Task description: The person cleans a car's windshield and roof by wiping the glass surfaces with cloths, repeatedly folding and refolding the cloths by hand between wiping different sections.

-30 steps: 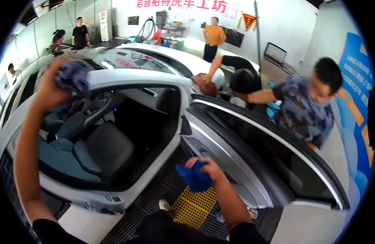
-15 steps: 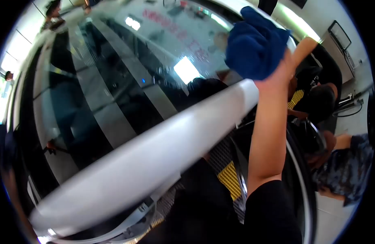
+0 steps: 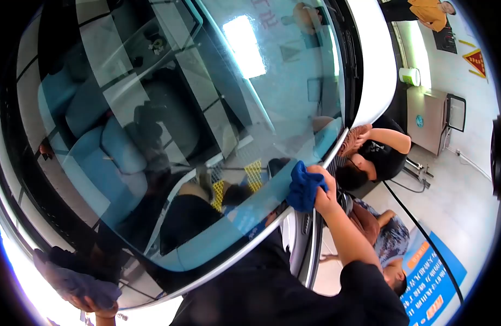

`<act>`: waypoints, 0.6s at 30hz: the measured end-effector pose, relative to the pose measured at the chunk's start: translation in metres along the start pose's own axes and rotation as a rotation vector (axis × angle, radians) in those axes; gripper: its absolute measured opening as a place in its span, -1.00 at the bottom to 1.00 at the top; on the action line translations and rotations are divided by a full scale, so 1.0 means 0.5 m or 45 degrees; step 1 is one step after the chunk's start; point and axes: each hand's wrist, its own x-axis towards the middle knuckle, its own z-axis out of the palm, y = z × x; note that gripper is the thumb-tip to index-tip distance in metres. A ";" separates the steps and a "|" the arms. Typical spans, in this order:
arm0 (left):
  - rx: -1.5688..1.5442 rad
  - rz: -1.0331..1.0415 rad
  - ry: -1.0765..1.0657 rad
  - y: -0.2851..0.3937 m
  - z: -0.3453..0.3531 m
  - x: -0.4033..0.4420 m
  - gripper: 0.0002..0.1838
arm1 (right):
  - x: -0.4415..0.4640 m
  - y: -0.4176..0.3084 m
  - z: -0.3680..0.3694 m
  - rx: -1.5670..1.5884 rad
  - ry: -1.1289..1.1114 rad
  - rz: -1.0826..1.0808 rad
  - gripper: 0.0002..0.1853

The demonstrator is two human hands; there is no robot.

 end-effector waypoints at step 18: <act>0.101 -0.415 -0.138 0.043 -0.038 0.005 -0.33 | 0.042 -0.077 0.050 -0.930 -0.252 -0.208 -0.52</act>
